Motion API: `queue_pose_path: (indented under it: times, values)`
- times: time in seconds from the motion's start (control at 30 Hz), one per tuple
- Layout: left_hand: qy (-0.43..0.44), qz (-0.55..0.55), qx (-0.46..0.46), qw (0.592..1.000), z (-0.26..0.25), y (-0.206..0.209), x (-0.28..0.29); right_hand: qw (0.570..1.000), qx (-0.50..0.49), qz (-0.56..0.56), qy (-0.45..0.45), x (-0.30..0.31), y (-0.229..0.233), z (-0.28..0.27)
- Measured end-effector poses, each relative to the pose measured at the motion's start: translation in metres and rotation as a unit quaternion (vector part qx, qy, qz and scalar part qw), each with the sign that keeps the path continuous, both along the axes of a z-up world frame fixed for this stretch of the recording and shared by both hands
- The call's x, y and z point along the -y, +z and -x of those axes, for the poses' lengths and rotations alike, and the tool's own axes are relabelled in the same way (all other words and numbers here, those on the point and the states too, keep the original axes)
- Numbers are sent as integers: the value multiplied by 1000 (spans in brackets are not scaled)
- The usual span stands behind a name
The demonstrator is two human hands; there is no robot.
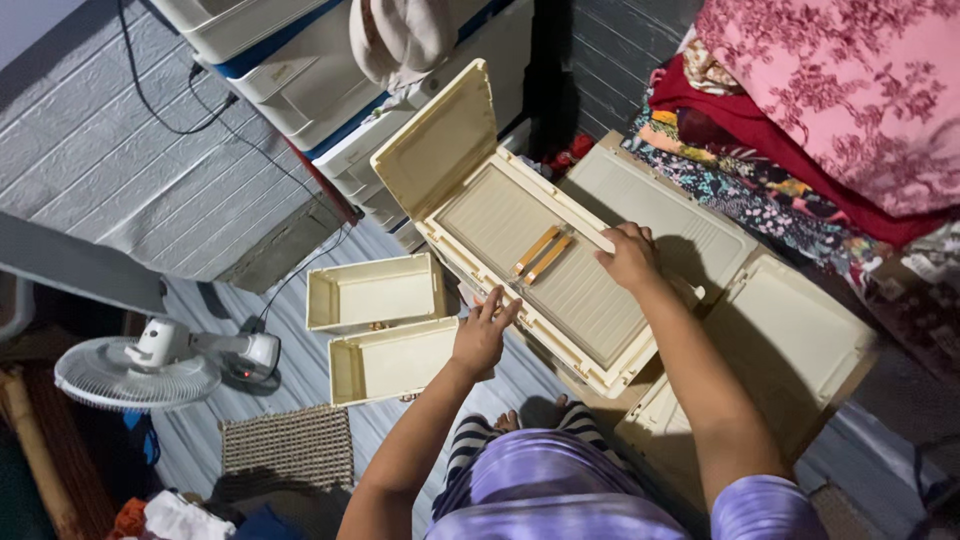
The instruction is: The person assembles a modular plastic storage unit by hand, connecting side panels, a base, and a front door with a mesh window. The person aligns and snaps the plastic pieces together to form a box-like structure.
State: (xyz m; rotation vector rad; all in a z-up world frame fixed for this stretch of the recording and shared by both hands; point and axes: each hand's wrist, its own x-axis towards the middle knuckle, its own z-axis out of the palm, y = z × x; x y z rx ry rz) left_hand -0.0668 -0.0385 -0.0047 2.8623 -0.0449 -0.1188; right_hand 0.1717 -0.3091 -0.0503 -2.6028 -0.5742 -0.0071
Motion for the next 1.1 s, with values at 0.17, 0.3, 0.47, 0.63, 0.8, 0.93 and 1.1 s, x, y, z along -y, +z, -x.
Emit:
queue_pose_path:
  times: [0.17, 0.3, 0.47, 0.63, 0.8, 0.93, 1.1]
  values:
    - [2, 10, 2, 1000, -7, -2, -9, 998, -37, 24, -35, 21, 6, 18]
    - [15, 8, -3, 1000, -20, -4, -18, 995, -77, 44, -48, 26, 24, 29]
    - [24, 3, 4, 1000, -23, -6, -30, 989, -119, 49, -72, 20, 32, 45]
    - [101, 62, 7, 993, -35, 8, -52, 999, -44, 5, -31, -13, 11, 50]
    - [116, 185, 132, 967, -52, 27, -97, 995, -47, -84, 16, -54, 2, 54]
    - [92, 209, 120, 966, -58, 23, -86, 999, -2, -52, -6, -67, 6, 69]
    - [-32, 277, 83, 957, -56, 26, -4, 984, -71, -150, -64, -33, 27, 94]
